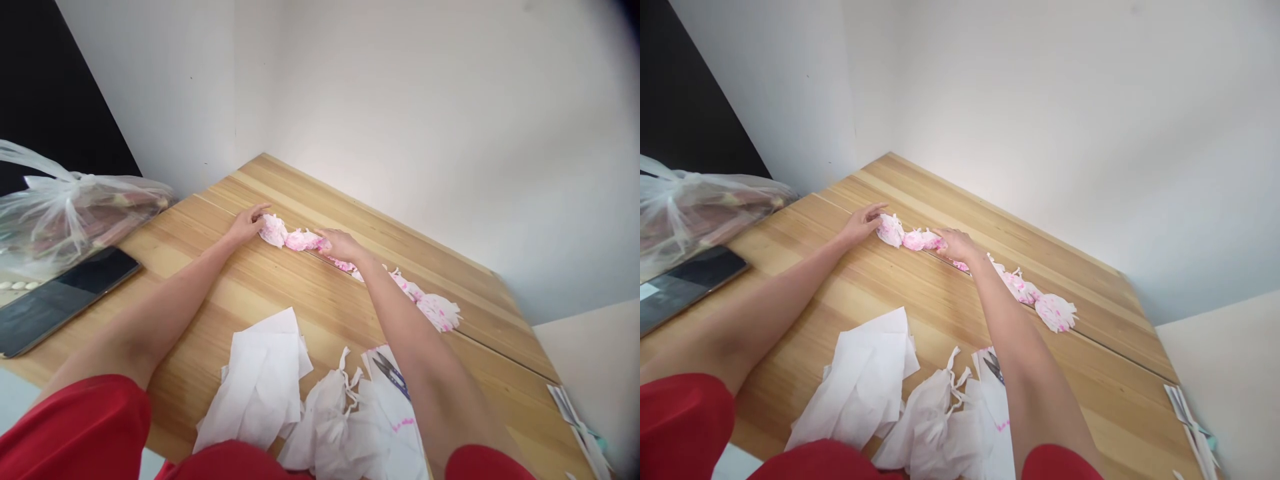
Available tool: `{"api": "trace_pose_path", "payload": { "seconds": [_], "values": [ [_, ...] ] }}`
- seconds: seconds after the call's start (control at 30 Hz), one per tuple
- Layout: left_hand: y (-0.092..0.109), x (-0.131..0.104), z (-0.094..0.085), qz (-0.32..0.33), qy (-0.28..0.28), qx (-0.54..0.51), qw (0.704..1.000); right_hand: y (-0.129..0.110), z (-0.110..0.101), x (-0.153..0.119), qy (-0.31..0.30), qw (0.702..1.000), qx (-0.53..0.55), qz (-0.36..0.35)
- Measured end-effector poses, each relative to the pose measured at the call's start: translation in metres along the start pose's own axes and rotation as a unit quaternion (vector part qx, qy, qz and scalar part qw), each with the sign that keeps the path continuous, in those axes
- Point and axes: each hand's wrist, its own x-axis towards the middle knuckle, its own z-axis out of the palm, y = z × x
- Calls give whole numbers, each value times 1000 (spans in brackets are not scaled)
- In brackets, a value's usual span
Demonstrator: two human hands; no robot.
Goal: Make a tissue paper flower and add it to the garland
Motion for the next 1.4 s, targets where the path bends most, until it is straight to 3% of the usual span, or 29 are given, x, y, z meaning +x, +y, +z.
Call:
{"api": "trace_pose_path", "payload": {
  "seconds": [0.3, 0.5, 0.63, 0.87, 1.0, 1.4],
  "values": [
    [0, 0, 1, -4, 13, -5, 1000, -10, -4, -10, -14, 998, 62, 8],
    [1, 0, 2, -9, 15, -3, 1000, -14, -30, -27, -12, 982, 188, 22],
    [2, -1, 2, -14, 16, -2, 1000, -1, -40, -34, 14, 979, 198, 46],
    [1, 0, 2, -24, 23, 8, 999, 14, -17, -26, -40, 985, 155, 56],
    [2, 0, 2, -30, 30, 7, 999, 12, -6, -24, -40, 989, 134, 47],
    [3, -1, 2, -35, 28, -6, 999, 11, -13, -34, -43, 985, 164, 36]
  ]
}}
